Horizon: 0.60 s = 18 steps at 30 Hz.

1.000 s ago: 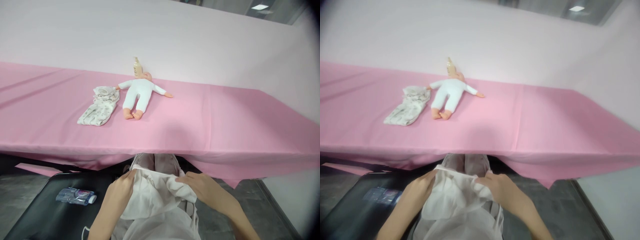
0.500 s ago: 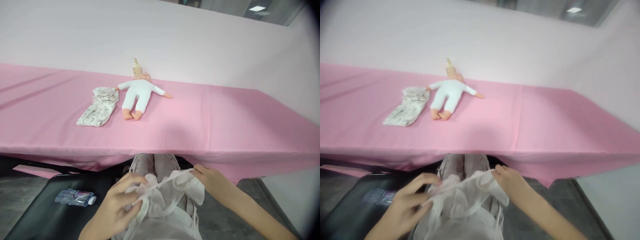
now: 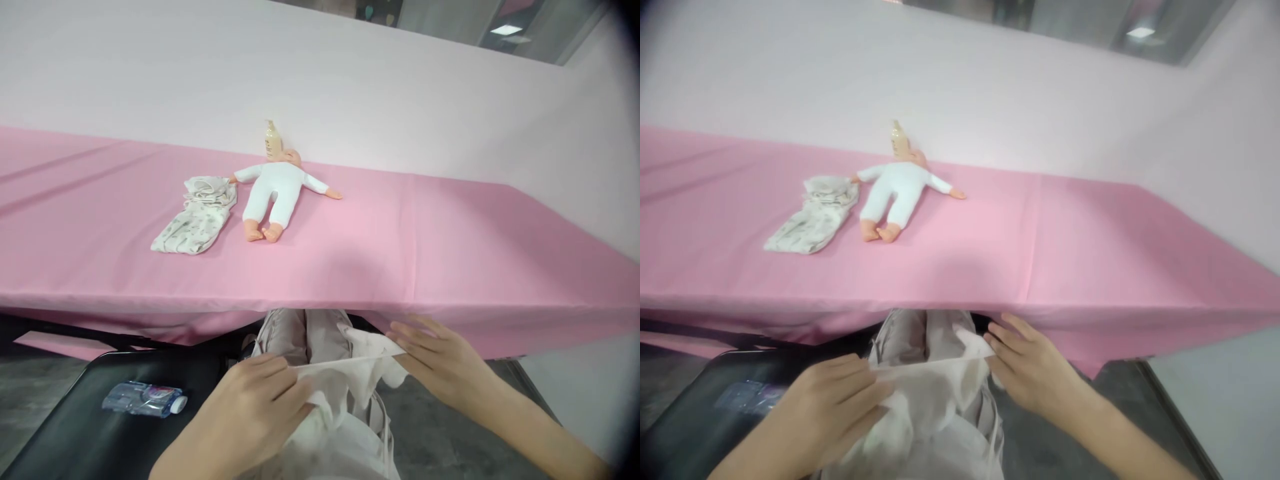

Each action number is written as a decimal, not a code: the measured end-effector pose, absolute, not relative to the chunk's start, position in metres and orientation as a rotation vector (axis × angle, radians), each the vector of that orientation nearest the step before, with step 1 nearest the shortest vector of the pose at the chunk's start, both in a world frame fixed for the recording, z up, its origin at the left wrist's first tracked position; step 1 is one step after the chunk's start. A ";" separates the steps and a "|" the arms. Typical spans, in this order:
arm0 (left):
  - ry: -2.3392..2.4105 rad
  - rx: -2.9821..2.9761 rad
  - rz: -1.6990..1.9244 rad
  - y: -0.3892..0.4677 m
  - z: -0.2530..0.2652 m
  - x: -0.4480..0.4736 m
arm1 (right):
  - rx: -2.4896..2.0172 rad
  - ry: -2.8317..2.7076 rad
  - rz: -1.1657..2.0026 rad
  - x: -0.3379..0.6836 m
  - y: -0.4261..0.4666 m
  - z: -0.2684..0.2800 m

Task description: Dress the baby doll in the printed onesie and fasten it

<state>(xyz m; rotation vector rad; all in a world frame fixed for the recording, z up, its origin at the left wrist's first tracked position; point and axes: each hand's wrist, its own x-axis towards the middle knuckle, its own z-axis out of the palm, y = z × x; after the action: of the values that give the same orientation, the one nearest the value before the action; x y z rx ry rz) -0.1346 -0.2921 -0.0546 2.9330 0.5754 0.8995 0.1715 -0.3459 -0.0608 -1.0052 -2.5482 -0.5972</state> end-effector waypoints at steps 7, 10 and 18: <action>0.465 3.074 1.026 -0.294 -0.031 -0.151 | -0.996 -2.518 -0.693 0.170 -0.353 -0.020; 0.512 3.126 1.094 -0.298 -0.023 -0.161 | -0.964 -2.488 -0.557 0.163 -0.361 0.005; 0.673 3.299 1.156 -0.277 -0.015 -0.143 | -0.989 -2.498 -0.587 0.137 -0.331 0.010</action>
<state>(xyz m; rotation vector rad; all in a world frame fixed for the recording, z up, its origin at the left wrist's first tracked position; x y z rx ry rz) -0.1428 -0.2767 -0.0152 3.2992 0.6729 1.1560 0.1371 -0.3310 0.0105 -0.9885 -2.4980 -0.5865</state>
